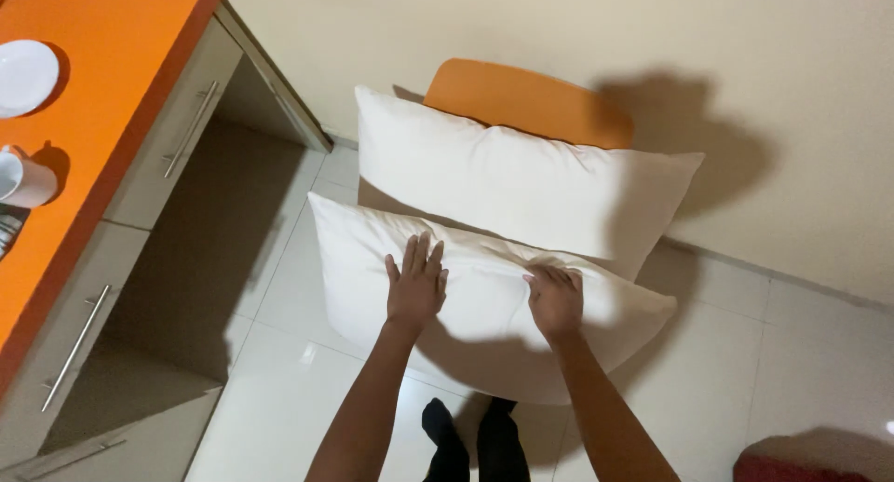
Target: The person makes a bed by first placing a pillow into a pillowcase and then arranging it on a chair. They repeat this process with a second pillow. Finally, they fold a white duvet on the bed.
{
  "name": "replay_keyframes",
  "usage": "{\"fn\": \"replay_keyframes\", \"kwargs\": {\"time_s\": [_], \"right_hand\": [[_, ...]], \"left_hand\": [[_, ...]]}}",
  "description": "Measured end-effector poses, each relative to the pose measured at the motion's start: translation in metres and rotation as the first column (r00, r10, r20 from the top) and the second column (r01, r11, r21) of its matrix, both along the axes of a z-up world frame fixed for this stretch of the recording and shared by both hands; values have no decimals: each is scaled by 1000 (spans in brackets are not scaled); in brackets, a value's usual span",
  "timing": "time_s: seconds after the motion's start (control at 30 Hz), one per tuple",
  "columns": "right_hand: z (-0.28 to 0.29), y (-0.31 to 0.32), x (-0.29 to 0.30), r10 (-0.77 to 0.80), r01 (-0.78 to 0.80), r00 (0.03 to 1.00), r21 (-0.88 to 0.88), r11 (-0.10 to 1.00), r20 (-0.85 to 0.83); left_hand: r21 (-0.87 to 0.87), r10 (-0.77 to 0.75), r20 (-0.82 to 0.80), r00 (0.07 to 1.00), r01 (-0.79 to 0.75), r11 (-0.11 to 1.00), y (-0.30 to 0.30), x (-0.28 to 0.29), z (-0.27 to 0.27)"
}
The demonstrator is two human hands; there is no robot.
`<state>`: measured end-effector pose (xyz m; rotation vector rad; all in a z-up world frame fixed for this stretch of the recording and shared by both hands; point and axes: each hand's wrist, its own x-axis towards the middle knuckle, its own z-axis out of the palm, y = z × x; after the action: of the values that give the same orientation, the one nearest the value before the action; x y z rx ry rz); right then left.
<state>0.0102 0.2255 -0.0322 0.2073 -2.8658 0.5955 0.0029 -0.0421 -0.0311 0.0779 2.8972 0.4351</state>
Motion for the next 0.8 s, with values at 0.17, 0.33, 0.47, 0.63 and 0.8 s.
{"fn": "replay_keyframes", "kwargs": {"time_s": [0.17, 0.33, 0.47, 0.63, 0.8], "right_hand": [[6, -2, 3, 0, 0, 1000, -22, 1000, 2], [-3, 4, 7, 27, -27, 999, 8, 1000, 43], [0, 2, 12, 35, -45, 995, 113, 993, 96], [15, -6, 42, 36, -44, 995, 86, 995, 93], [44, -19, 68, 51, -59, 991, 66, 996, 123]], "left_hand": [[-20, -44, -3, 999, 44, 999, -1, 4, 4], [-16, -33, -57, 998, 32, 999, 4, 11, 0], [-15, -4, -92, 996, 2, 1000, 7, 25, 5], [-24, -33, -163, 986, 30, 999, 11, 54, 3], [-29, -107, -90, 990, 105, 994, 16, 71, 41]]}}
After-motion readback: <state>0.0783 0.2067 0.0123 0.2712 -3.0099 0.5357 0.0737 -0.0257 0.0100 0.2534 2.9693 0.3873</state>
